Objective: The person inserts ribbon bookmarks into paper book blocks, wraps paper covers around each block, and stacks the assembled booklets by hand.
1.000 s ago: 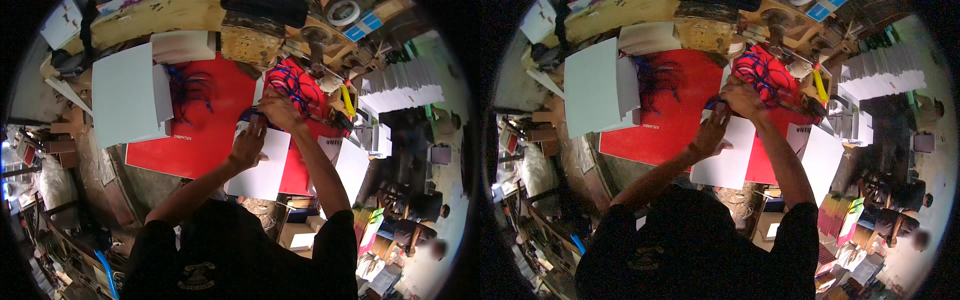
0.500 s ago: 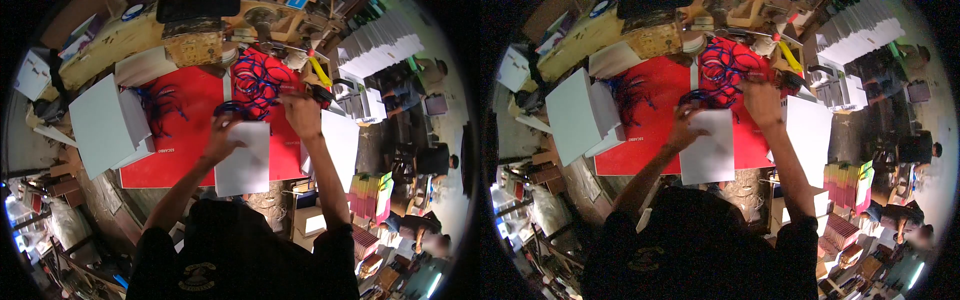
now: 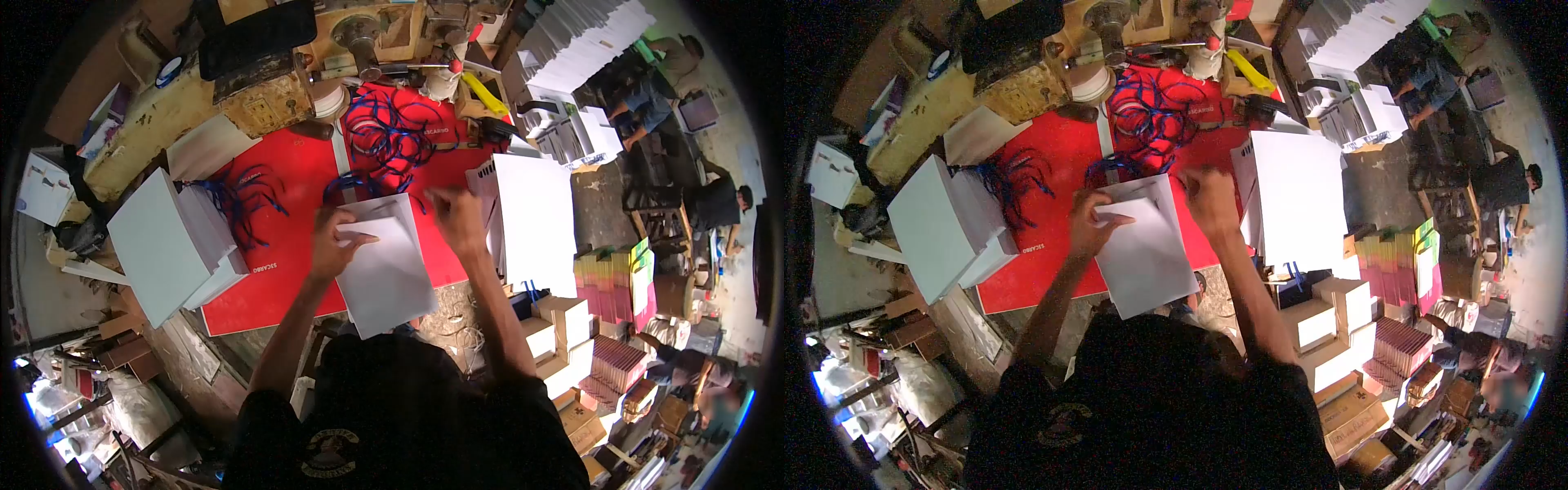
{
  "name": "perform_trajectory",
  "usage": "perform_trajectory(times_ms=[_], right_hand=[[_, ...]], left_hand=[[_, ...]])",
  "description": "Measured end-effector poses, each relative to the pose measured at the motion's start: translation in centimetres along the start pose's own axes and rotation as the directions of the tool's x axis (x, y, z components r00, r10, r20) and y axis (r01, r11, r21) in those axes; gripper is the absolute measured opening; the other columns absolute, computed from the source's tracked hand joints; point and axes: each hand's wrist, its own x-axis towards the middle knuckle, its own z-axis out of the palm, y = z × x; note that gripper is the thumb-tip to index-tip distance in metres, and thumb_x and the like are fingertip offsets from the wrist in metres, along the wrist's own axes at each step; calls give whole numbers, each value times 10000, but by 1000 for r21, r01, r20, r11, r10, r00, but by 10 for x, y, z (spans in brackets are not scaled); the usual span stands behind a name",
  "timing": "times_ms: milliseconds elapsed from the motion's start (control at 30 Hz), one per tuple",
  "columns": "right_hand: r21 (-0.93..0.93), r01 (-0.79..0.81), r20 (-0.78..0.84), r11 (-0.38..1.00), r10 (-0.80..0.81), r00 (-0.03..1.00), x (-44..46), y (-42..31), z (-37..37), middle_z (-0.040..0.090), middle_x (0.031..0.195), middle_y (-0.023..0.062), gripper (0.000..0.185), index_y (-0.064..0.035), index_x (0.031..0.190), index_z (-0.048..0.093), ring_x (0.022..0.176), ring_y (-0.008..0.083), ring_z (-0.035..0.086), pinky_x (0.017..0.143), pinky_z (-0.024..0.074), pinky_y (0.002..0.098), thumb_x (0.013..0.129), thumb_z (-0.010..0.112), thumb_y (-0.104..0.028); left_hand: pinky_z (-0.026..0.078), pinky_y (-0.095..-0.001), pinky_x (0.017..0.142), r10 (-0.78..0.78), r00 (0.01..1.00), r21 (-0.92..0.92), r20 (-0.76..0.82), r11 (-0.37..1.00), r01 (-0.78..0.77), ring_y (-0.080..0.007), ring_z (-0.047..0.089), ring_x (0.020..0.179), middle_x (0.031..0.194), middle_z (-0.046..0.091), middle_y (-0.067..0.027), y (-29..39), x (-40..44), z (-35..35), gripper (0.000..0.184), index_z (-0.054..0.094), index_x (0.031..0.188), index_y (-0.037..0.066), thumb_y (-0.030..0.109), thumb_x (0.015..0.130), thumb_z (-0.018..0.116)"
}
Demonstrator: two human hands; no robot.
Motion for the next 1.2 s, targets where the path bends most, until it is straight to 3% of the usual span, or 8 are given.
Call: perform_trajectory(times_ms=[200,433,500,633,767,833,967,1200], right_hand=[[284,-545,393,789,423,816,-133,-14,-31,716,729,78,142,-30,886,746,571,138,641,514,486,291,820,778,-151],[630,-769,683,112,391,616,-236,18,32,734,864,120,404,30,1040,701,803,224,690,800,544,347,877,734,-339],[88,-532,628,842,368,686,-197,-6,-4,731,808,124,271,22,957,723,772,190,692,765,546,324,893,702,-241],[194,-332,111,923,316,942,-151,-40,-29,709,958,211,315,-4,1143,671,854,267,719,744,553,351,861,720,-135],[39,-210,69,977,207,976,-138,5,20,637,1083,273,588,-31,1351,464,946,373,663,787,529,442,858,723,-218],[46,-378,161,925,366,917,-140,4,16,639,998,239,572,-34,1333,486,884,348,655,768,526,432,853,731,-225],[329,-489,323,808,390,862,-136,-48,-46,625,1042,111,420,31,1232,540,940,176,592,816,501,322,874,719,-95],[430,-221,-358,875,390,849,-96,-45,-144,643,901,16,281,-7,1189,619,767,61,538,687,448,207,945,657,-141]], left_hand=[[377,-224,573,-269,960,-597,83,758,264,-35,457,663,760,564,36,-24,1,-44,309,608,868,58,0,691,854],[459,-375,816,-91,996,-66,10,994,91,-235,541,1011,1084,587,-116,0,7,-7,525,591,1067,23,227,685,889],[435,-438,848,-108,976,100,-190,987,129,-295,490,1081,1136,558,-142,9,-11,2,577,583,1108,26,273,682,884],[365,-575,929,-693,710,233,-128,675,700,-402,376,1218,1228,515,-189,13,-50,4,590,570,1149,27,332,725,845],[442,-512,895,-506,823,372,-260,734,568,-326,502,1171,1187,593,-191,59,-50,6,463,569,1133,9,301,835,768],[511,-362,773,-625,769,-352,-139,757,551,-199,640,970,1021,690,-161,78,-45,0,337,565,1101,-6,229,904,705],[482,-209,624,-517,856,-617,9,670,412,-81,650,736,866,722,-71,109,-5,-42,304,673,1108,-8,193,889,736],[560,-280,741,-92,884,-538,458,763,359,-135,694,835,933,734,-91,118,74,-74,302,726,1057,17,233,849,762]])
